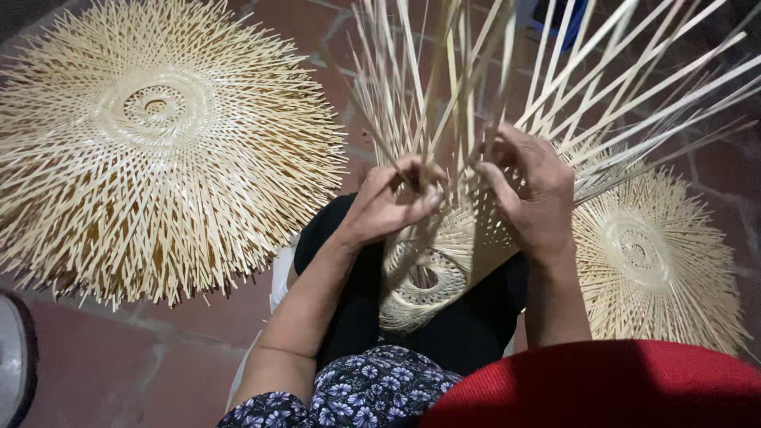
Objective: The person weaves thin bamboo strips by hand to create the top and brim of a conical hat.
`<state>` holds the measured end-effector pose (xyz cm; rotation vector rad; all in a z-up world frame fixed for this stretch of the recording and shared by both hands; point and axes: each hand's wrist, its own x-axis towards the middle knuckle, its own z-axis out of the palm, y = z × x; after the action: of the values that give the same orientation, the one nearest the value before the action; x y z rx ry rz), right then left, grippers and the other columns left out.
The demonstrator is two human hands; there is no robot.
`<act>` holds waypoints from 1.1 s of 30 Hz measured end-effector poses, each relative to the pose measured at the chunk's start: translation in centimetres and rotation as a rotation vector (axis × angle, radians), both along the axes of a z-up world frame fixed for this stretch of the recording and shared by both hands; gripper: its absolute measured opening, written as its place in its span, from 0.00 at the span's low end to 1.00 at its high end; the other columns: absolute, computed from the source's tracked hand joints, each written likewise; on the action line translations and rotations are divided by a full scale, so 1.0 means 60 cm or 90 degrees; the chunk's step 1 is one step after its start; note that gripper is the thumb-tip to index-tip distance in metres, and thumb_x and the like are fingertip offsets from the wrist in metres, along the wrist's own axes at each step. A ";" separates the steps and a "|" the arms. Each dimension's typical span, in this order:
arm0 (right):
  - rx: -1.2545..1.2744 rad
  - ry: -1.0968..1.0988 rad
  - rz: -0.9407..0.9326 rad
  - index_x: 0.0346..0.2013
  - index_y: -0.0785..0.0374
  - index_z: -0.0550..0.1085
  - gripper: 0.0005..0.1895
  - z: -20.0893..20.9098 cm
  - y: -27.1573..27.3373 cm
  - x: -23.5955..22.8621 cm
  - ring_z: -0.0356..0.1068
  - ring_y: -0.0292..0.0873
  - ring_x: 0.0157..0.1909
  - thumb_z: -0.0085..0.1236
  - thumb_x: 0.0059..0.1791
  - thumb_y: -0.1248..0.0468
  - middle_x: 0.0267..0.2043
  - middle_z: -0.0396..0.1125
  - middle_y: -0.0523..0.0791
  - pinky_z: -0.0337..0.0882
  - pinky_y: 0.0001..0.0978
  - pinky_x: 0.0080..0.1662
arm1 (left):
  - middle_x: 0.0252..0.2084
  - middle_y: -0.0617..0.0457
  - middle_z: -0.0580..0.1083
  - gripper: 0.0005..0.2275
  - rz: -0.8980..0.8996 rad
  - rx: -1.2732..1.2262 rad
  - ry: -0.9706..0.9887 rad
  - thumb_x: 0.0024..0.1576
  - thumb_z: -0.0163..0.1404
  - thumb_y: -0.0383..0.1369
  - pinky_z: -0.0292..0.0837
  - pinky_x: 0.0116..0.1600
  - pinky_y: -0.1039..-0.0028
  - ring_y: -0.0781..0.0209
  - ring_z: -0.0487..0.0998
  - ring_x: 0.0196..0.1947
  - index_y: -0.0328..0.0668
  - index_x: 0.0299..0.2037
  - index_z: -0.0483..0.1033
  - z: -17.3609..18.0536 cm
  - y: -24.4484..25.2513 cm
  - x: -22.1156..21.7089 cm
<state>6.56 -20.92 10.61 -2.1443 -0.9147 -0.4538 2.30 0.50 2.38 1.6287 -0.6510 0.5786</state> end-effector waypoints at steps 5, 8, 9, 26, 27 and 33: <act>0.057 0.001 -0.013 0.61 0.64 0.66 0.24 -0.005 0.014 0.008 0.78 0.38 0.42 0.62 0.53 0.73 0.43 0.74 0.48 0.82 0.26 0.41 | 0.42 0.49 0.80 0.11 0.075 0.067 0.050 0.59 0.55 0.33 0.83 0.48 0.72 0.64 0.84 0.40 0.37 0.47 0.74 0.007 -0.008 -0.009; 0.113 0.024 0.012 0.60 0.66 0.66 0.24 -0.013 0.008 0.003 0.77 0.39 0.41 0.62 0.52 0.76 0.43 0.73 0.49 0.79 0.27 0.40 | 0.45 0.41 0.78 0.15 0.154 0.157 0.046 0.54 0.59 0.30 0.78 0.52 0.65 0.52 0.81 0.46 0.32 0.48 0.73 0.011 -0.009 -0.025; 0.124 0.046 0.010 0.59 0.66 0.66 0.23 -0.016 0.003 0.001 0.76 0.40 0.40 0.61 0.51 0.77 0.42 0.73 0.49 0.77 0.28 0.39 | 0.46 0.37 0.77 0.16 0.168 0.196 0.035 0.53 0.60 0.28 0.76 0.53 0.63 0.48 0.79 0.49 0.30 0.49 0.73 0.014 -0.009 -0.022; 0.117 -0.121 -0.002 0.63 0.61 0.65 0.24 -0.082 0.033 0.040 0.73 0.36 0.39 0.60 0.54 0.62 0.43 0.68 0.44 0.80 0.22 0.40 | 0.41 0.47 0.78 0.11 0.065 -0.021 0.206 0.52 0.59 0.22 0.75 0.48 0.76 0.64 0.79 0.42 0.32 0.44 0.73 -0.045 0.020 -0.004; 0.128 -0.102 0.000 0.62 0.61 0.65 0.23 -0.085 0.037 0.039 0.73 0.36 0.39 0.59 0.54 0.61 0.43 0.67 0.44 0.80 0.21 0.40 | 0.41 0.47 0.77 0.11 0.043 -0.056 0.175 0.52 0.58 0.22 0.76 0.49 0.76 0.64 0.79 0.43 0.31 0.44 0.72 -0.051 0.018 -0.005; 0.079 -0.248 -0.021 0.44 0.53 0.73 0.09 -0.079 0.050 0.034 0.71 0.34 0.38 0.65 0.53 0.60 0.39 0.69 0.35 0.72 0.33 0.49 | 0.54 0.44 0.76 0.07 0.035 0.014 0.118 0.59 0.50 0.21 0.74 0.56 0.76 0.62 0.78 0.50 0.33 0.46 0.72 -0.023 0.019 -0.030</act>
<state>8.63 -17.92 5.86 -1.9938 -1.0324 -0.9436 0.49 1.63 1.02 1.7017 -0.4791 0.4546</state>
